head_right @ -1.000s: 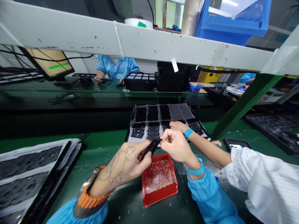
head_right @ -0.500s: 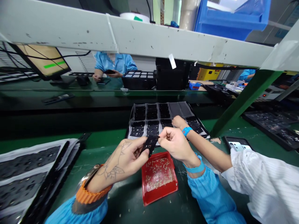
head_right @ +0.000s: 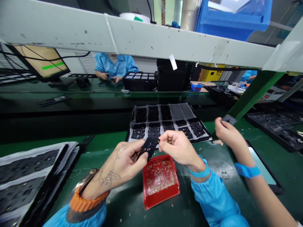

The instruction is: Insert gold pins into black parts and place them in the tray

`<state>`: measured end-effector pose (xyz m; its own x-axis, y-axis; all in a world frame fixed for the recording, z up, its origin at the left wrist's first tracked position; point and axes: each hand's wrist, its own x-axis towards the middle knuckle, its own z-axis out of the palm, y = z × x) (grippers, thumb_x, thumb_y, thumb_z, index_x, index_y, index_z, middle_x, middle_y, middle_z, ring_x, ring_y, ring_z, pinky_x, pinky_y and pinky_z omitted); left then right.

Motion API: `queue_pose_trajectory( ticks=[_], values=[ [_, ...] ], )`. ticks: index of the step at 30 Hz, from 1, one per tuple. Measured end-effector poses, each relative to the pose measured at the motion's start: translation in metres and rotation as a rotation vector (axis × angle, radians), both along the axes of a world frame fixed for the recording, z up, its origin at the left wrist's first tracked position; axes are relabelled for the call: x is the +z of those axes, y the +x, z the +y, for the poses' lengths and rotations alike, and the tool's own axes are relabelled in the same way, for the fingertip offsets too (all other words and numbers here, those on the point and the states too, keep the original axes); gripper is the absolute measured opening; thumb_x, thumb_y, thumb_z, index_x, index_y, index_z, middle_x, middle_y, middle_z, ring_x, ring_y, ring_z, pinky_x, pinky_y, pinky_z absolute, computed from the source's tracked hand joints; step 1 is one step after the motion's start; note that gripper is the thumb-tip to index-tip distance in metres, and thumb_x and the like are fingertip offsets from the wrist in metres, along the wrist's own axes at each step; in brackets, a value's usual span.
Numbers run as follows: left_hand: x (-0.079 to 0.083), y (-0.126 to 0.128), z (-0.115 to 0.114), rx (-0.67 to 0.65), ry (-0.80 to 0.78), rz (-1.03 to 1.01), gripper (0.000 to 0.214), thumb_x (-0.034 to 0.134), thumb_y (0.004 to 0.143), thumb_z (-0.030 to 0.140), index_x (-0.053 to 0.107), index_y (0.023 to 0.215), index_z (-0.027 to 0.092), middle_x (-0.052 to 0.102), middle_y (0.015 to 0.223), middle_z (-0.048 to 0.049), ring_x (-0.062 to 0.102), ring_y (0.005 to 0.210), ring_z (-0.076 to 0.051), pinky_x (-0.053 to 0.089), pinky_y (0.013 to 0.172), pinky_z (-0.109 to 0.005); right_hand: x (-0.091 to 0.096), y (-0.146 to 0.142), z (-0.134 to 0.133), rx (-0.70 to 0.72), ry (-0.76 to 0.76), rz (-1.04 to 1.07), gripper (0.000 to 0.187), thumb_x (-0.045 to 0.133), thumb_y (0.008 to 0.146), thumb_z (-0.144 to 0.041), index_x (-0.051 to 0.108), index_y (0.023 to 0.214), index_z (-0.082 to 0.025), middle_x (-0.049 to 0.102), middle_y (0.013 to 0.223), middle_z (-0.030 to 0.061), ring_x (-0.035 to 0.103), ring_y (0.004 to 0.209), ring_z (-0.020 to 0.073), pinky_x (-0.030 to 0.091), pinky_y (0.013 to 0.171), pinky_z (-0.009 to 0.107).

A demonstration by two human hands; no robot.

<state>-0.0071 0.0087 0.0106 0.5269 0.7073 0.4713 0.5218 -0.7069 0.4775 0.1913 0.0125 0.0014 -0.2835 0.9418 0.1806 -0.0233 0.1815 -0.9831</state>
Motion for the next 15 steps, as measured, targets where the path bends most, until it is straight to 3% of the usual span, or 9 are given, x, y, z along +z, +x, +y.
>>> queue_pose_trajectory(
  ticks=[8, 15],
  values=[
    [-0.008, 0.003, -0.007, 0.032, 0.254, 0.060, 0.014, 0.043, 0.083, 0.010, 0.049, 0.074, 0.020, 0.037, 0.052, 0.0065, 0.033, 0.043, -0.011, 0.024, 0.047, -0.028, -0.002, 0.001, 0.002, -0.007, 0.037, -0.014, 0.012, 0.063, 0.078, -0.026, 0.062, 0.074, -0.015, 0.059, 0.063, 0.0006, 0.049, 0.052, 0.0140, 0.037, 0.049, 0.020],
    [-0.017, 0.003, -0.008, 0.039, 0.263, 0.129, 0.015, 0.042, 0.086, 0.013, 0.057, 0.083, 0.017, 0.046, 0.055, 0.0036, 0.040, 0.046, -0.014, 0.027, 0.049, -0.030, -0.008, -0.002, 0.004, -0.076, 0.085, -0.022, 0.010, 0.059, 0.070, -0.024, 0.056, 0.065, -0.016, 0.050, 0.059, -0.0020, 0.039, 0.052, 0.0131, 0.028, 0.047, 0.019]
  ],
)
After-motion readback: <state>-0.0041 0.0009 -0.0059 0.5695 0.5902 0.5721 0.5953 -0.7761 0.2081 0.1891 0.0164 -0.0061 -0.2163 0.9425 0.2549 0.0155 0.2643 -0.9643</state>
